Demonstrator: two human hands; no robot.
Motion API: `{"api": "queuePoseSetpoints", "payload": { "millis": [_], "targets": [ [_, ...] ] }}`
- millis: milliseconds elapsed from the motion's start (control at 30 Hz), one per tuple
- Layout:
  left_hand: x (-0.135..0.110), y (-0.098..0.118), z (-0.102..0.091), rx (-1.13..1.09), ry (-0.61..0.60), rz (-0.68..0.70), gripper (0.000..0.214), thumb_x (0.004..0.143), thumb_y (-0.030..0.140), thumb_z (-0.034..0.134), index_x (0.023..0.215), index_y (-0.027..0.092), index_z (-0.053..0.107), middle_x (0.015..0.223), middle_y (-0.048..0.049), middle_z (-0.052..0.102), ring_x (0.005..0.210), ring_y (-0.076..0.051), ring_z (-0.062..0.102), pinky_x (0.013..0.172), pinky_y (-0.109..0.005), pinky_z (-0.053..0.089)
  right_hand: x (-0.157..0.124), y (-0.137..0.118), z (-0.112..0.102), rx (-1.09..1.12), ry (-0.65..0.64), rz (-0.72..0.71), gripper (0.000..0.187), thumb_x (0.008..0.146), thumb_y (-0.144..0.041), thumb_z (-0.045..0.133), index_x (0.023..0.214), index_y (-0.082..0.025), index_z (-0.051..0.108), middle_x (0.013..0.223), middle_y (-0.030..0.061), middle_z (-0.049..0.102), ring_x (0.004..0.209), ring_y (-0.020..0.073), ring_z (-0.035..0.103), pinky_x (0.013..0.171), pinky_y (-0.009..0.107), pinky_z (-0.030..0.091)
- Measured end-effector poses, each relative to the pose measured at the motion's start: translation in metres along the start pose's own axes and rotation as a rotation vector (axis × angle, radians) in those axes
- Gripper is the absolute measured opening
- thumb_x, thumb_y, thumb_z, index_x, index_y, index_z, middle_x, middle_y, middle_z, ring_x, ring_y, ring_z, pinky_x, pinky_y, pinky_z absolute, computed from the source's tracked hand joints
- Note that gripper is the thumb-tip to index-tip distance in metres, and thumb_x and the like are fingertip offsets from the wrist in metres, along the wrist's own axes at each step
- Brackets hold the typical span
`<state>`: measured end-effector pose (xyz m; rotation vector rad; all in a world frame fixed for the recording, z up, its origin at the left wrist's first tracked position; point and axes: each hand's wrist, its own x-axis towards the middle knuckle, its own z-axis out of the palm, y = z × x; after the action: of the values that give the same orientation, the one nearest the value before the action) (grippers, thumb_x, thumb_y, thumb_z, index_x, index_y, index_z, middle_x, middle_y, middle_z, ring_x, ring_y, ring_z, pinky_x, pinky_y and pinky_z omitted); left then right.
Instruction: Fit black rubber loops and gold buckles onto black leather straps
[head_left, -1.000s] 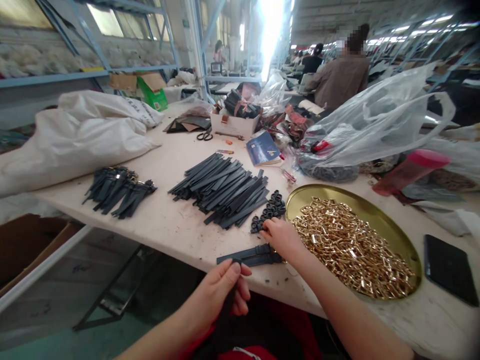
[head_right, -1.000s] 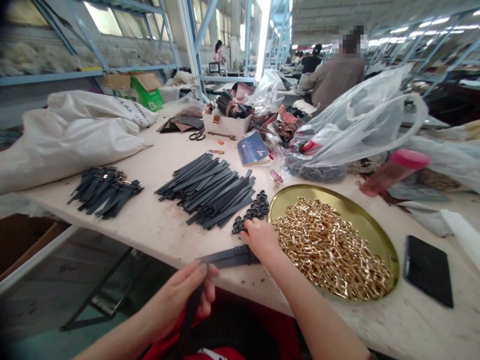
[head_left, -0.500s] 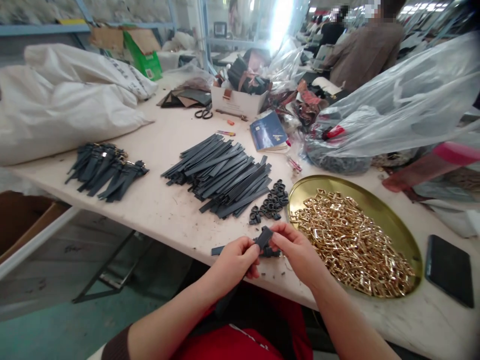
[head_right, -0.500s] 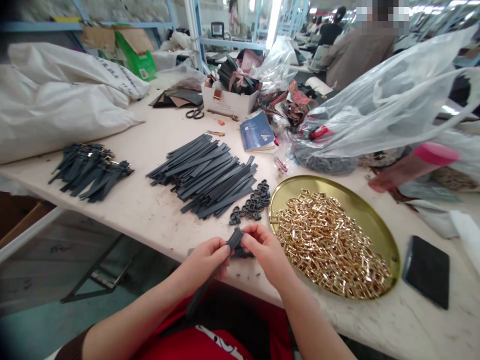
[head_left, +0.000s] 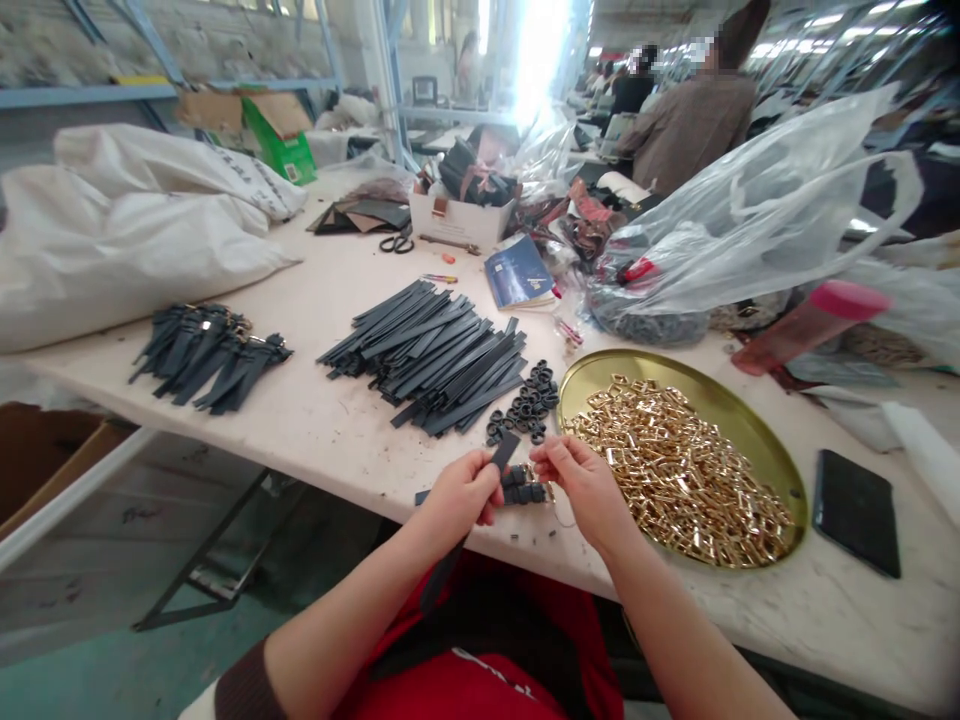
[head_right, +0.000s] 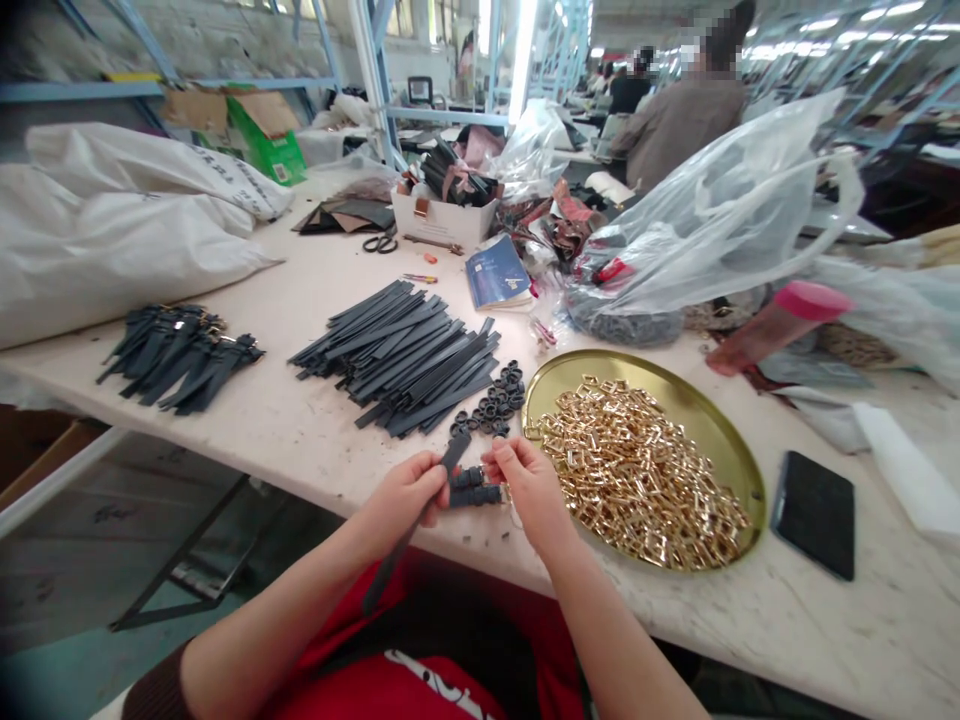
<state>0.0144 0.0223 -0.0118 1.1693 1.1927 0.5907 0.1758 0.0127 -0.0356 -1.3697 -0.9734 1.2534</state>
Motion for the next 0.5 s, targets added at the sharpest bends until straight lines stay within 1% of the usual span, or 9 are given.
{"api": "queuePoseSetpoints", "payload": {
  "millis": [67, 100, 200, 267, 333, 400, 500],
  "targets": [
    [0.000, 0.003, -0.011, -0.030, 0.073, 0.045, 0.012, 0.078, 0.025, 0.040, 0.072, 0.017, 0.046, 0.055, 0.0059, 0.050, 0.037, -0.004, 0.042, 0.040, -0.016, 0.032, 0.004, -0.003, -0.010, -0.200, 0.039, -0.096, 0.028, 0.078, -0.045, 0.051, 0.073, -0.018, 0.054, 0.070, 0.0022, 0.059, 0.062, 0.0140, 0.055, 0.059, 0.028, 0.045],
    [-0.001, 0.003, -0.016, -0.045, 0.090, 0.058, 0.012, 0.078, 0.027, 0.041, 0.075, 0.017, 0.047, 0.056, 0.0058, 0.050, 0.038, -0.004, 0.042, 0.040, -0.015, 0.032, 0.006, -0.004, -0.015, -0.333, 0.059, -0.146, 0.024, 0.079, -0.042, 0.050, 0.075, -0.018, 0.054, 0.070, 0.0021, 0.059, 0.062, 0.0147, 0.054, 0.060, 0.029, 0.044],
    [-0.005, -0.002, -0.025, -0.064, 0.070, 0.031, 0.017, 0.079, 0.032, 0.042, 0.079, 0.016, 0.048, 0.055, 0.0061, 0.050, 0.037, -0.004, 0.040, 0.039, -0.016, 0.030, 0.015, -0.006, -0.026, -0.816, 0.114, -0.311, 0.013, 0.079, -0.030, 0.050, 0.080, -0.018, 0.055, 0.076, 0.0041, 0.059, 0.067, 0.0175, 0.054, 0.063, 0.031, 0.041],
    [-0.008, -0.007, -0.024, -0.076, 0.045, -0.004, 0.020, 0.079, 0.034, 0.043, 0.080, 0.016, 0.049, 0.054, 0.0063, 0.049, 0.036, -0.004, 0.039, 0.038, -0.016, 0.029, 0.021, -0.006, -0.028, -1.075, 0.090, -0.391, 0.011, 0.080, -0.024, 0.048, 0.081, -0.019, 0.057, 0.082, 0.0052, 0.060, 0.072, 0.0187, 0.055, 0.065, 0.030, 0.039],
    [-0.010, -0.011, -0.022, -0.091, 0.037, -0.024, 0.020, 0.079, 0.035, 0.043, 0.080, 0.016, 0.049, 0.054, 0.0065, 0.048, 0.036, -0.004, 0.039, 0.037, -0.016, 0.028, 0.026, -0.004, -0.024, -1.240, 0.013, -0.416, 0.013, 0.082, -0.024, 0.046, 0.079, -0.021, 0.058, 0.081, 0.0040, 0.061, 0.073, 0.0182, 0.056, 0.063, 0.028, 0.037],
    [-0.010, -0.013, -0.020, -0.092, 0.039, -0.031, 0.019, 0.079, 0.034, 0.042, 0.079, 0.016, 0.048, 0.054, 0.0067, 0.048, 0.035, -0.003, 0.039, 0.037, -0.015, 0.028, 0.031, -0.002, -0.017, -1.379, -0.042, -0.407, 0.013, 0.082, -0.029, 0.048, 0.077, -0.022, 0.059, 0.077, 0.0030, 0.062, 0.069, 0.0177, 0.057, 0.058, 0.027, 0.034],
    [-0.009, -0.014, -0.017, -0.084, -0.002, -0.052, 0.017, 0.080, 0.032, 0.041, 0.077, 0.016, 0.047, 0.053, 0.0068, 0.049, 0.035, -0.003, 0.038, 0.036, -0.015, 0.028, 0.036, 0.001, -0.009, -1.514, -0.064, -0.390, 0.011, 0.079, -0.030, 0.053, 0.074, -0.022, 0.059, 0.076, 0.0036, 0.062, 0.066, 0.0181, 0.057, 0.053, 0.027, 0.030]
  ]
}}
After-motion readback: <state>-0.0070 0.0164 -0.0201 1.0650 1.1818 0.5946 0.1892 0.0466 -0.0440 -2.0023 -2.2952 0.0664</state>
